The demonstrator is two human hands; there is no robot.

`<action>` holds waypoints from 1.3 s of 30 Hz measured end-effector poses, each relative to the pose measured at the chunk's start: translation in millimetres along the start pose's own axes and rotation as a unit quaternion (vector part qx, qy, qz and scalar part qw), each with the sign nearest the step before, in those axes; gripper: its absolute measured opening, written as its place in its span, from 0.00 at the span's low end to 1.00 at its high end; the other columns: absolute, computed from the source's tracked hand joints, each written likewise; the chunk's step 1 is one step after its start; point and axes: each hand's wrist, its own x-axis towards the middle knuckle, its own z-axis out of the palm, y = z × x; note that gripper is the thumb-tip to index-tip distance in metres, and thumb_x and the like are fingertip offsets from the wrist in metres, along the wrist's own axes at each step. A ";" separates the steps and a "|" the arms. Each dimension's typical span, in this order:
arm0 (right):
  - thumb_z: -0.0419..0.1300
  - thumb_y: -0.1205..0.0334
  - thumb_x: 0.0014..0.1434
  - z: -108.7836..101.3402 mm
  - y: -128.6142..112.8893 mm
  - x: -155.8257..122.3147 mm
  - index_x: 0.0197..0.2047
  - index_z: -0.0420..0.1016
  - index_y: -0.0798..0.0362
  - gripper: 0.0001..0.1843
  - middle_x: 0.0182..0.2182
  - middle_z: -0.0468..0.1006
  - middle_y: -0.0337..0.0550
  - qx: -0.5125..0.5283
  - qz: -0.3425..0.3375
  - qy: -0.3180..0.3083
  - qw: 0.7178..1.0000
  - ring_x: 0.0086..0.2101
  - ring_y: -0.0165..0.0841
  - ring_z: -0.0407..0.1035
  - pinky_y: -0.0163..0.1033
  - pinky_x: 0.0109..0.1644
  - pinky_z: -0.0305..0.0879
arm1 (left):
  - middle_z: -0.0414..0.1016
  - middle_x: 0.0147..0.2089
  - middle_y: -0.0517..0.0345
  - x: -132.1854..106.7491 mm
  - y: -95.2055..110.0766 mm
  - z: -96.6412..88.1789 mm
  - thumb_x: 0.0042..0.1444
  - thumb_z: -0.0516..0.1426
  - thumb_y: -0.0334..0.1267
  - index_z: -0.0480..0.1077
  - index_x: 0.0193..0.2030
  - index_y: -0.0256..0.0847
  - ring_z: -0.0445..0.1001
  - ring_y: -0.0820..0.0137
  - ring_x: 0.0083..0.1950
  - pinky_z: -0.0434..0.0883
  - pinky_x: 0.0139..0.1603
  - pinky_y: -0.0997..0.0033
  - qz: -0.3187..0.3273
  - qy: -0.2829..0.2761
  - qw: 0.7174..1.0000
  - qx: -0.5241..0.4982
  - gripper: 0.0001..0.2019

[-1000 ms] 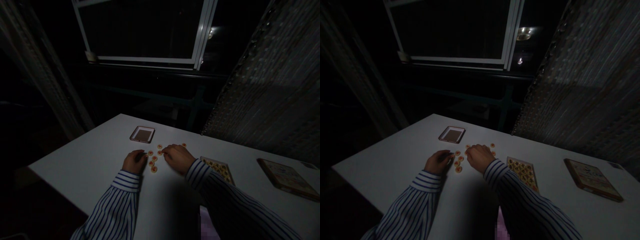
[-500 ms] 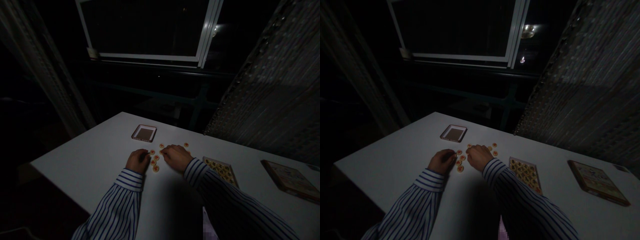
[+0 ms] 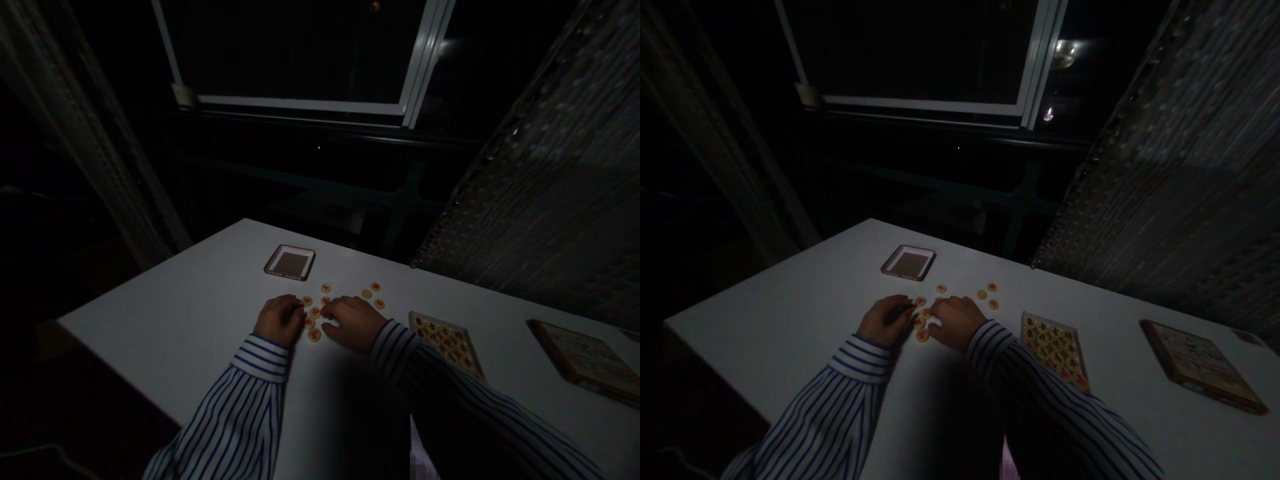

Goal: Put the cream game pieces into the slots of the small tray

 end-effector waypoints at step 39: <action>0.48 0.59 0.55 3.4 -25.1 -4.3 0.40 0.65 0.56 0.13 0.36 0.71 0.49 -0.035 0.001 0.090 0.995 0.39 0.36 0.63 0.42 0.43 0.51 | 0.75 0.37 0.52 -7.1 12.9 -2.3 0.45 0.54 0.40 0.70 0.35 0.38 0.72 0.66 0.40 0.69 0.44 0.65 -0.088 -0.004 0.975 -0.206 0.11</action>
